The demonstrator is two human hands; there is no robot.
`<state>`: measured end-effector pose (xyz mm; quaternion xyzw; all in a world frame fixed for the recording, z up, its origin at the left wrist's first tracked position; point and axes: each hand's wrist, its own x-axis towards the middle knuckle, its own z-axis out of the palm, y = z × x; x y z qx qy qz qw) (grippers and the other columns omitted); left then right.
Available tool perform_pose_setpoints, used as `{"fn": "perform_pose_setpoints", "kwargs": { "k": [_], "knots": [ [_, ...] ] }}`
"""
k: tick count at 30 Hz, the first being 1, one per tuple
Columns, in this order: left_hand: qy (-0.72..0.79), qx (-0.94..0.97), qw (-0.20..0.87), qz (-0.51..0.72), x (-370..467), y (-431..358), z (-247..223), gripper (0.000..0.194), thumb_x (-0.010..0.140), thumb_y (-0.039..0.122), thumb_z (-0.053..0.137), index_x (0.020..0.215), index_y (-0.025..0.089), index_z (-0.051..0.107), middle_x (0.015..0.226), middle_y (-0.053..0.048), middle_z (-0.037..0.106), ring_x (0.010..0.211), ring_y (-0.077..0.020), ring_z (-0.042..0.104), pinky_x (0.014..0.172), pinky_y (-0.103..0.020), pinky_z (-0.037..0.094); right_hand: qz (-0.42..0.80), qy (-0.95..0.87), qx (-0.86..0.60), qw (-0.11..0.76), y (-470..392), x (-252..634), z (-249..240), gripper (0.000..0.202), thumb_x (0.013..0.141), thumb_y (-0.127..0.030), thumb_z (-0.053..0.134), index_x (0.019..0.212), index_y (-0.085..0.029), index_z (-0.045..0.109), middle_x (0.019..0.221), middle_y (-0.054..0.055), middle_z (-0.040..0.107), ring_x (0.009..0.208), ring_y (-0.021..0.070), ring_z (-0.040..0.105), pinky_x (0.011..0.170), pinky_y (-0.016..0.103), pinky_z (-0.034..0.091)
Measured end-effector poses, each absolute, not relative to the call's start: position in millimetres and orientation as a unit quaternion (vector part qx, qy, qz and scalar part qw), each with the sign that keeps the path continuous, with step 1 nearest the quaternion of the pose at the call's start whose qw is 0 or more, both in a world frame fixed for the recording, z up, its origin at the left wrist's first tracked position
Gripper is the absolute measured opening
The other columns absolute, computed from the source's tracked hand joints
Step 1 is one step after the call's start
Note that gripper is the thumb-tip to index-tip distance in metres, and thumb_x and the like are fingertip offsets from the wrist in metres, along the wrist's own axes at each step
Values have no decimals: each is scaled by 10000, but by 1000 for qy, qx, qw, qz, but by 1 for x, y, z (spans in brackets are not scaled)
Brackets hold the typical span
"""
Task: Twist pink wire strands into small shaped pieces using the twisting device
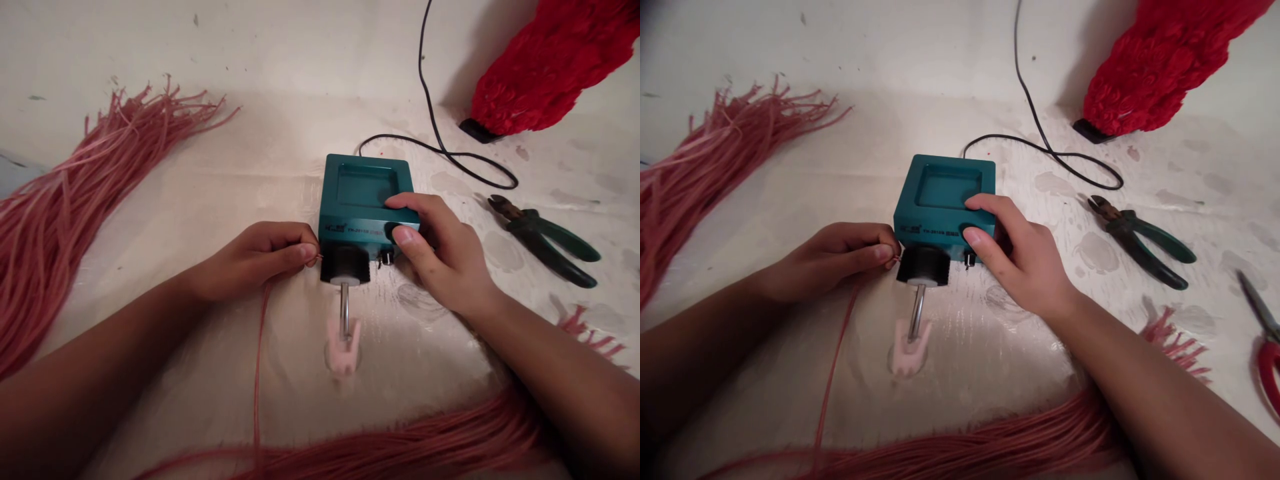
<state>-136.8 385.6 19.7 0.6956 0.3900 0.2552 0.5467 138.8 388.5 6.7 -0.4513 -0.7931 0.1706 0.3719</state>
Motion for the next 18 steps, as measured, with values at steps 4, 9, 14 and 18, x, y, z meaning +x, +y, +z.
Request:
{"fn": "perform_pose_setpoints", "kwargs": {
  "k": [4,9,14,18],
  "knots": [
    [375,713,533,258,-138,385,21,220,965,269,534,794,159,619,707,16,532,620,-79,443,560,-173,355,166,-793,-454,371,388,139,7,356,981,-498,512,1230,-258,594,800,-4,561,609,130,497,544,258,438],
    [358,723,530,260,-137,386,21,213,966,238,526,793,157,621,705,18,543,619,-78,450,561,-170,362,163,-793,-455,370,388,139,6,355,982,-498,512,1231,-260,595,790,-6,555,609,130,498,548,259,444],
    [355,726,530,257,-137,387,21,218,970,241,525,790,159,616,688,25,521,606,-72,435,551,-166,350,168,-792,-455,370,388,139,7,356,982,-501,510,1235,-264,593,761,-15,540,587,124,494,540,255,450],
    [353,726,532,258,-137,386,20,216,970,244,527,791,164,617,678,30,515,596,-70,425,542,-163,345,181,-788,-456,372,389,139,6,364,977,-514,513,1235,-269,593,776,-12,555,581,121,504,535,254,451]
  ]
}}
